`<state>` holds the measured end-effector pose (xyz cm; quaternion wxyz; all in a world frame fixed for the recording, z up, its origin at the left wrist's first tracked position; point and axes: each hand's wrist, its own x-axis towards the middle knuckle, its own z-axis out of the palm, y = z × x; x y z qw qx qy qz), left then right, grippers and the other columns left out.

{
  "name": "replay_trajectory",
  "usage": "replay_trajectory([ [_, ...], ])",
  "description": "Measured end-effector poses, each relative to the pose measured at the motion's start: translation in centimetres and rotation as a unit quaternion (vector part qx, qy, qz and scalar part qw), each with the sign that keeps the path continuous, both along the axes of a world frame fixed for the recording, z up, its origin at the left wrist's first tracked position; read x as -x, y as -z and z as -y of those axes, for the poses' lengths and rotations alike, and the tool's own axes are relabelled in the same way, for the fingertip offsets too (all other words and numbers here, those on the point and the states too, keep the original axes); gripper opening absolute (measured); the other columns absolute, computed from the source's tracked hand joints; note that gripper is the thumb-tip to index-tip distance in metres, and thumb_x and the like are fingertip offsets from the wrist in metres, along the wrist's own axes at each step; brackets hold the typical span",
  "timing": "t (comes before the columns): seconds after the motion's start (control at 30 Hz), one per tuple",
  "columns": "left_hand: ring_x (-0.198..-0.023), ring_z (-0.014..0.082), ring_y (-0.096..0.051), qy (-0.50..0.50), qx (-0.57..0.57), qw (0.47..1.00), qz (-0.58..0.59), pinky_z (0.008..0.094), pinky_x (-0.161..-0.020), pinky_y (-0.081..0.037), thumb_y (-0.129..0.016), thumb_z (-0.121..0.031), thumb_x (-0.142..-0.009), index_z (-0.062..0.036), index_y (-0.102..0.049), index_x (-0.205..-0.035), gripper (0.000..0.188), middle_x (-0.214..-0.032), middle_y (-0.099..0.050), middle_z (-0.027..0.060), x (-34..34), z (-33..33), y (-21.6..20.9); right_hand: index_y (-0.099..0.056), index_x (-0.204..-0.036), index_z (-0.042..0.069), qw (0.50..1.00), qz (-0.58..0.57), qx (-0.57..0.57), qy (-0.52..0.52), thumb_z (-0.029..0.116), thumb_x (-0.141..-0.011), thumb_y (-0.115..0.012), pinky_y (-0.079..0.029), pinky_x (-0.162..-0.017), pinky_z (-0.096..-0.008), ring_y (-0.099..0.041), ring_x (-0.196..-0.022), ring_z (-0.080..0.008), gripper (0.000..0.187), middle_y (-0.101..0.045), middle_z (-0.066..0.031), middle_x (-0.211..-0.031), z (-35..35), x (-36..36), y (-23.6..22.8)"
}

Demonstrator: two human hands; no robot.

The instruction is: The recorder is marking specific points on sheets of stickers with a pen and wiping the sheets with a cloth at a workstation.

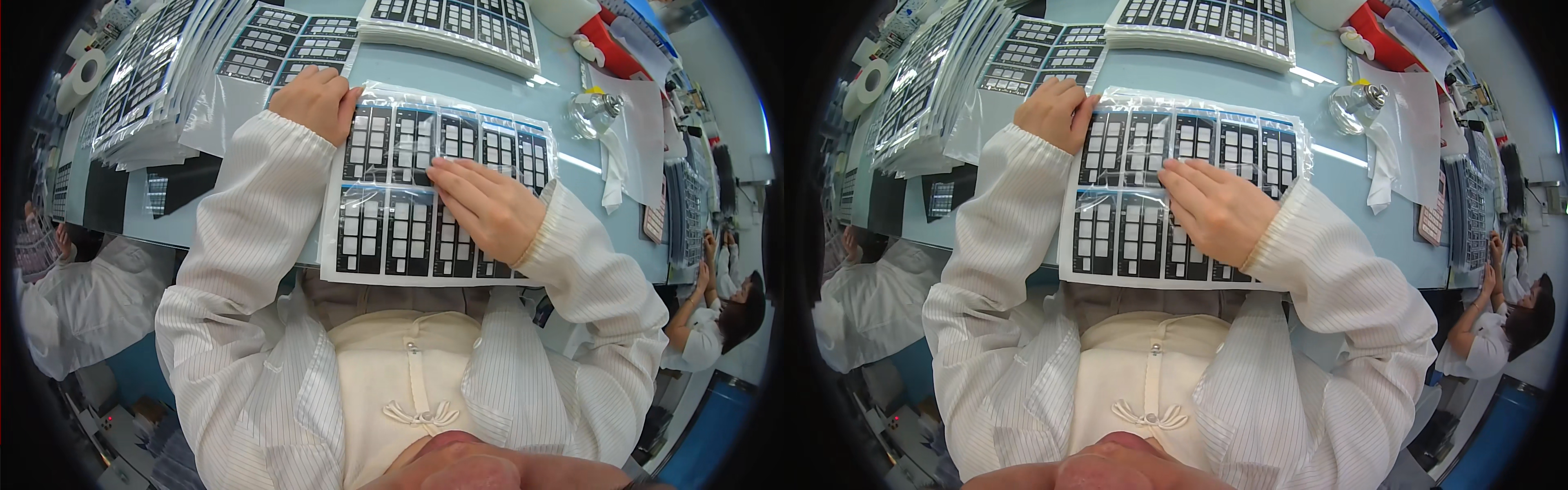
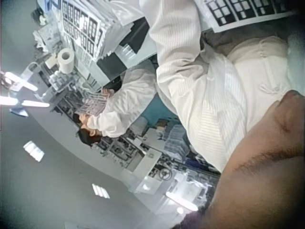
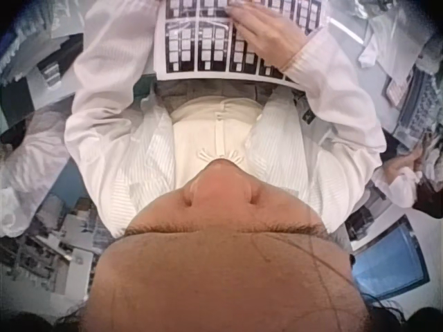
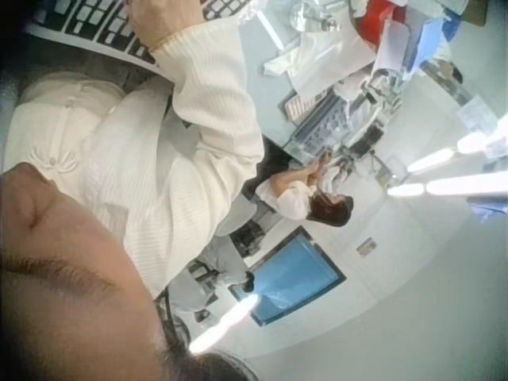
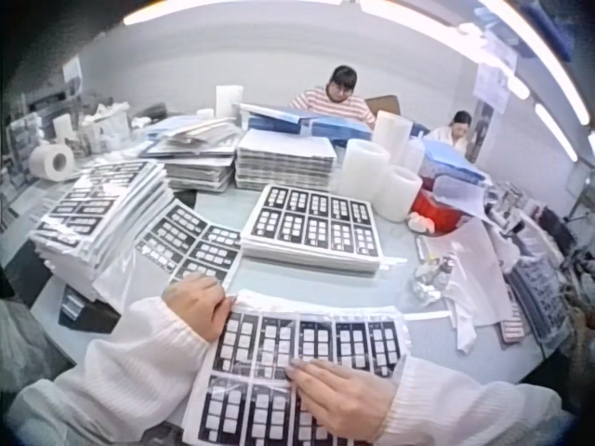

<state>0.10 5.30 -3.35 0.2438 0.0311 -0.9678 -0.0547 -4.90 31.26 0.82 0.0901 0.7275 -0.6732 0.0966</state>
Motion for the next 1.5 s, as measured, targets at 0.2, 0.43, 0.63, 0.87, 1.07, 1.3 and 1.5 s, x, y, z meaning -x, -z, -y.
replay_trajectory([
  [0.2,-0.073,0.0185,-0.057,-0.004,0.034,0.999,0.015,0.0304,-0.064,-0.049,-0.054,-0.023,-0.089,-0.0054,-0.063,-0.073,0.026,-0.073,-0.06,0.0041,0.4,0.0,-0.1,-0.058,-0.093,-0.015,1.0,0.006,0.011,0.029,-0.002,-0.079,-0.058,-0.05,-0.088,-0.04,-0.058,-0.105,-0.034,0.019,-0.059,-0.0229,-0.107,-2.4,-1.6,0.0],
  [0.43,-0.074,0.0189,-0.057,-0.023,-0.036,0.997,0.064,0.0313,-0.066,-0.049,-0.055,-0.025,-0.09,-0.0052,-0.061,-0.074,0.026,-0.073,-0.059,0.0045,0.4,0.1,-1.1,-0.059,-0.088,-0.012,0.992,0.093,0.065,0.049,-0.005,-0.07,-0.06,-0.051,-0.085,-0.0402,-0.059,-0.103,-0.0343,0.02,-0.06,-0.0227,-0.103,-3.7,-1.6,0.9],
  [0.63,-0.106,0.0315,-0.052,0.063,-0.159,0.985,0.007,0.0389,-0.092,-0.041,-0.058,-0.027,-0.085,-0.0064,-0.053,-0.116,0.037,-0.113,-0.055,0.0153,-3.3,0.2,-2.5,-0.058,-0.083,-0.01,0.987,0.106,0.094,0.079,-0.007,-0.066,-0.061,-0.053,-0.082,-0.0396,-0.061,-0.101,-0.0328,0.018,-0.061,-0.0202,-0.101,-3.5,-1.8,1.4],
  [0.87,-0.13,0.0311,-0.034,0.215,-0.043,0.965,0.146,0.0445,-0.106,-0.024,-0.045,-0.048,-0.086,-0.0053,-0.044,-0.13,0.061,-0.134,-0.044,0.0136,-5.9,-1.7,-2.7,-0.059,-0.082,-0.008,0.979,0.122,0.131,0.097,-0.008,-0.066,-0.062,-0.053,-0.08,-0.0395,-0.062,-0.097,-0.0319,0.017,-0.062,-0.0193,-0.099,-3.5,-1.9,2.1],
  [1.07,-0.131,0.025,-0.033,0.21,-0.023,0.962,0.174,0.0423,-0.11,-0.021,-0.053,-0.027,-0.07,-0.0102,-0.041,-0.134,0.067,-0.137,-0.042,0.0082,-5.7,-1.7,-2.8,-0.058,-0.08,-0.008,0.98,0.11,0.139,0.089,-0.006,-0.067,-0.063,-0.053,-0.081,-0.0386,-0.063,-0.098,-0.0303,0.014,-0.063,-0.0176,-0.097,-3.9,-1.3,2.0],
  [1.3,-0.129,0.0286,-0.037,0.211,0.033,0.963,0.164,0.0425,-0.106,-0.024,-0.032,-0.052,-0.088,-0.0061,-0.045,-0.13,0.063,-0.134,-0.046,0.0118,-5.6,-1.6,-2.3,-0.059,-0.077,-0.006,0.985,0.124,0.095,0.071,-0.003,-0.07,-0.063,-0.049,-0.087,-0.041,-0.064,-0.096,-0.0268,0.009,-0.065,-0.0145,-0.092,-7.1,0.3,1.5],
  [1.5,-0.13,0.026,-0.035,0.188,-0.012,0.966,0.179,0.0432,-0.108,-0.022,-0.051,-0.031,-0.073,-0.0092,-0.042,-0.133,0.064,-0.137,-0.043,0.01,-5.6,-2.1,-2.5,-0.057,-0.065,0.001,0.962,0.205,0.138,0.118,-0.007,-0.061,-0.062,-0.041,-0.092,-0.0449,-0.068,-0.085,-0.0204,0.01,-0.067,-0.0079,-0.078,-10.8,0.4,1.7],
])
